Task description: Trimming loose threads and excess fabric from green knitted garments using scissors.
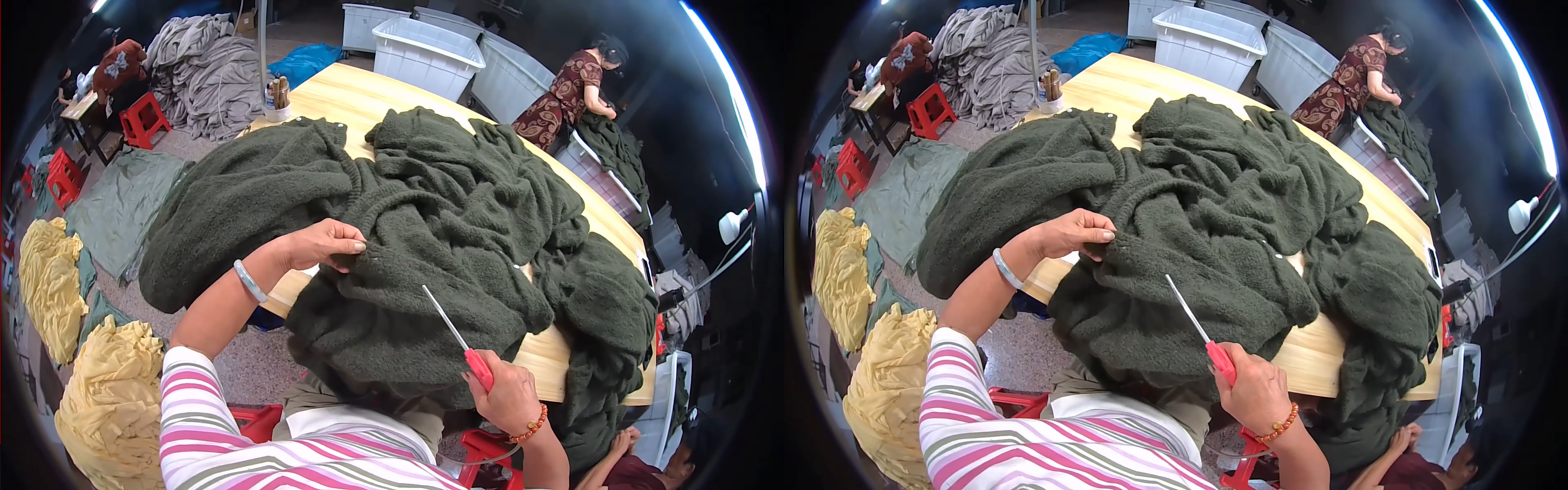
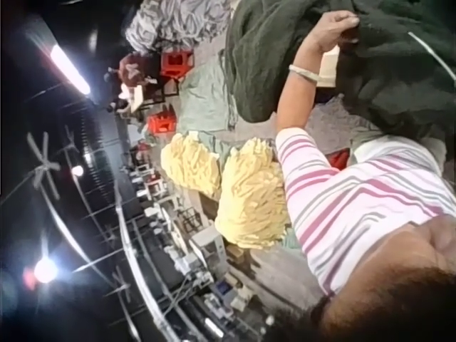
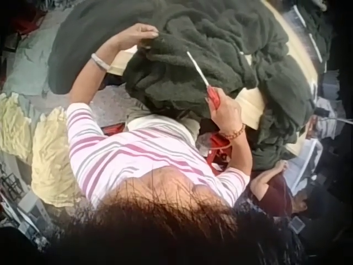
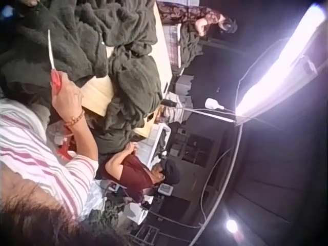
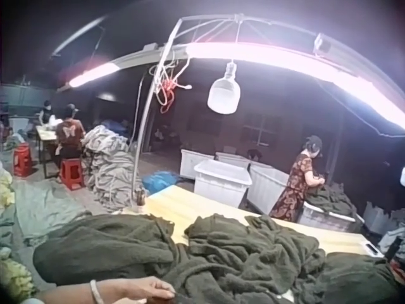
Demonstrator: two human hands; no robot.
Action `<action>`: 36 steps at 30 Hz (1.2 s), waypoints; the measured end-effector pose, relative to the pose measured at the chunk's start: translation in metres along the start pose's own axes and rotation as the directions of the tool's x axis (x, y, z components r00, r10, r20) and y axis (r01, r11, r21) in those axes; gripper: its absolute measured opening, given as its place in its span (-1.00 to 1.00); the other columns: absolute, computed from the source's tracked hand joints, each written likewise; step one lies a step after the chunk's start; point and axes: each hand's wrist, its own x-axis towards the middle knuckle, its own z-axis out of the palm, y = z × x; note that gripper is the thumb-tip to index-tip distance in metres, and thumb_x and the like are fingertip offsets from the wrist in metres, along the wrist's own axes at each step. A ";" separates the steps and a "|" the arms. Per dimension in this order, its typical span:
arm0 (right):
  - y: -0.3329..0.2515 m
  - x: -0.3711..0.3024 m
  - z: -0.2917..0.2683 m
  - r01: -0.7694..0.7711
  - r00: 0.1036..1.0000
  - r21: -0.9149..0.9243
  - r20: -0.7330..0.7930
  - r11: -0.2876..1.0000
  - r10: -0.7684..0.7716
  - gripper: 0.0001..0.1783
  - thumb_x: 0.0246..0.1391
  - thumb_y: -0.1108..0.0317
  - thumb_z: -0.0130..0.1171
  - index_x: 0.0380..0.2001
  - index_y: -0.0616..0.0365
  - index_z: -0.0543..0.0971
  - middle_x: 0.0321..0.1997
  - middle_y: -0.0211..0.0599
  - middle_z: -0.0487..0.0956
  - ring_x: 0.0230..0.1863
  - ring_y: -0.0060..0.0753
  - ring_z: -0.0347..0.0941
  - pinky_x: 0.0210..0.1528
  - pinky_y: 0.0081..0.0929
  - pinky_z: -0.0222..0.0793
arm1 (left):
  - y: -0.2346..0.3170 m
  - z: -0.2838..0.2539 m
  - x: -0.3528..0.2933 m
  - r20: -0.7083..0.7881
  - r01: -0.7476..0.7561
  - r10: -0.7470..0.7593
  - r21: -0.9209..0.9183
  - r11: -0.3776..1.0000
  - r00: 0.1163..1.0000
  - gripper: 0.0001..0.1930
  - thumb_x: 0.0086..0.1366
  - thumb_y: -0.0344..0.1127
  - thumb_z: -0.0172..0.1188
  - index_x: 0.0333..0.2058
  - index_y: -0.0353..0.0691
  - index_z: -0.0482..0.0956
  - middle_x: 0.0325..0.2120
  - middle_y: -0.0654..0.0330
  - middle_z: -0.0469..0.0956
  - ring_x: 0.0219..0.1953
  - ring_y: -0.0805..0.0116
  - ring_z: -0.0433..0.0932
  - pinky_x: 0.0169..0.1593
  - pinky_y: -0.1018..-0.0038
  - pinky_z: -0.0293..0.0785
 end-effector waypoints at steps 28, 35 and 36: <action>-0.020 0.017 0.014 0.048 0.978 -0.127 0.206 0.991 -0.021 -0.71 0.11 0.20 0.19 -0.13 0.04 0.52 -0.61 -0.09 0.55 -0.48 0.07 0.54 -0.37 -0.08 0.42 | -0.026 0.041 -0.017 -0.082 -0.218 0.278 0.427 0.878 0.957 -0.83 0.16 -0.35 0.34 -0.40 -0.36 0.63 -0.52 0.34 0.47 -0.38 0.59 0.39 -0.27 0.52 0.31; -0.019 0.018 0.020 0.079 0.969 -0.134 0.243 0.988 -0.045 -0.72 0.13 0.17 0.16 -0.13 0.03 0.52 -0.60 -0.07 0.55 -0.48 0.10 0.53 -0.37 -0.04 0.42 | -0.029 0.044 -0.018 -0.082 -0.225 0.269 0.353 0.908 0.960 -0.88 0.18 -0.40 0.33 -0.32 -0.30 0.69 -0.48 0.33 0.56 -0.35 0.57 0.47 -0.24 0.59 0.36; -0.021 0.017 0.019 0.088 0.966 -0.097 0.252 0.991 -0.061 -0.73 0.14 0.18 0.15 -0.14 0.04 0.52 -0.59 -0.06 0.56 -0.47 0.11 0.54 -0.36 -0.02 0.43 | -0.032 0.042 -0.017 -0.079 -0.224 0.269 0.357 0.907 0.960 -0.88 0.18 -0.40 0.33 -0.32 -0.30 0.69 -0.48 0.33 0.56 -0.35 0.57 0.47 -0.24 0.59 0.36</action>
